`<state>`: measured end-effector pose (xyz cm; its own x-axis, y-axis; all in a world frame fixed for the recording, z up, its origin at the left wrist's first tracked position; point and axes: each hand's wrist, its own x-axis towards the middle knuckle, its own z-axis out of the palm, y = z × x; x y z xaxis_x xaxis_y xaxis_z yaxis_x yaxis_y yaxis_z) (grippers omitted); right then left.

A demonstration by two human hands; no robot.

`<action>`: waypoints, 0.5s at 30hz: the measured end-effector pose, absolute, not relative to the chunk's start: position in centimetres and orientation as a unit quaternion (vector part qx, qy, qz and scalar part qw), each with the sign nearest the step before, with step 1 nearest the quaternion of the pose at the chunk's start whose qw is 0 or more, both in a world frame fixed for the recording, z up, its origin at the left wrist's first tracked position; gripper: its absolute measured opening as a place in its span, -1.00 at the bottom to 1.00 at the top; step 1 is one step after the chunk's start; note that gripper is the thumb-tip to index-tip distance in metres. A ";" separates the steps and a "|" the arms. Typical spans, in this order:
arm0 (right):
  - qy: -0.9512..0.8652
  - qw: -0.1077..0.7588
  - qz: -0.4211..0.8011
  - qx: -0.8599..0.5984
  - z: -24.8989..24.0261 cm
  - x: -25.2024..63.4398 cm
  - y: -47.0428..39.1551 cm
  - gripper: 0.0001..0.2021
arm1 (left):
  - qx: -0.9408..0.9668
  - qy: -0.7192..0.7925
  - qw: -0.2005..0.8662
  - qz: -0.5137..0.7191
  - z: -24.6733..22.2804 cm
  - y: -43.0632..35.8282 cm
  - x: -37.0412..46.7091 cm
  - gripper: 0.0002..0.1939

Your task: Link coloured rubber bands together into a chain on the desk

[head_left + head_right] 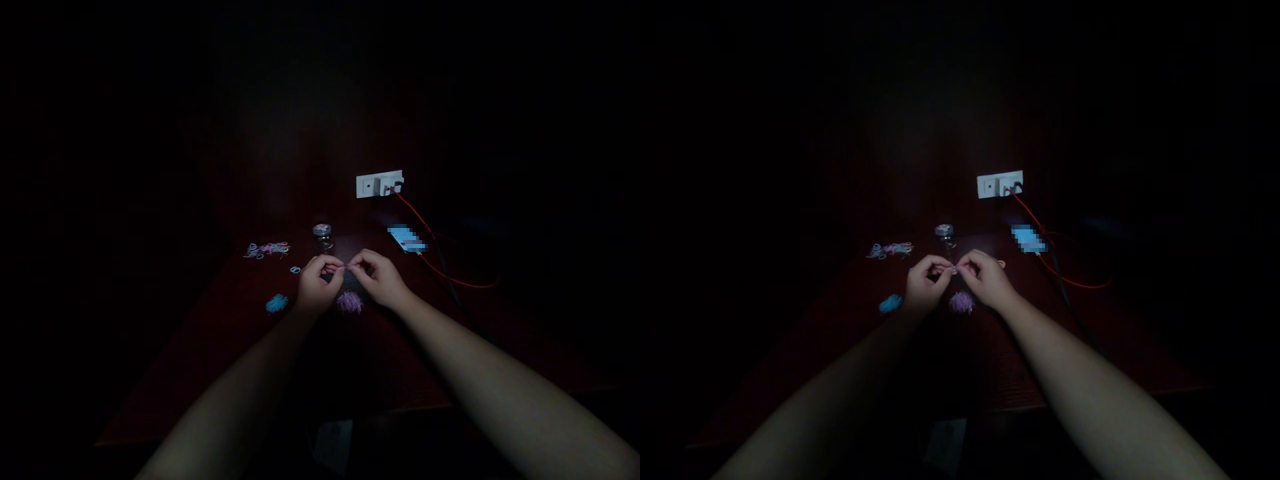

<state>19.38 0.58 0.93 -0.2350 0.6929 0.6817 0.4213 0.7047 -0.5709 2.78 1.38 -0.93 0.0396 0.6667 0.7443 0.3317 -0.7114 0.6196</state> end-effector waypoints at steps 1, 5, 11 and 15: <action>-0.773 0.502 0.135 -0.364 0.9 19.4 0.6 -0.90 | 0.706 0.354 0.140 0.598 -0.9 1.4 2.8 -0.93; -0.768 0.502 0.140 -0.371 0.6 19.3 0.8 -0.90 | 0.701 0.351 0.146 0.603 -1.0 1.4 2.8 -0.94; -0.756 0.508 0.154 -0.383 0.3 19.5 1.2 -0.90 | 0.699 0.351 0.143 0.607 -1.0 1.5 2.7 -0.93; -0.747 0.518 0.158 -0.386 0.4 19.7 1.2 -0.89 | 0.687 0.358 0.140 0.616 -0.8 1.5 2.6 -0.93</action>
<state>19.68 1.22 0.38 -0.1652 0.7407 0.6512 0.4126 0.6516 -0.6365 2.57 1.52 -0.85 -0.0162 0.6650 0.7467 0.3191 -0.7043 0.6341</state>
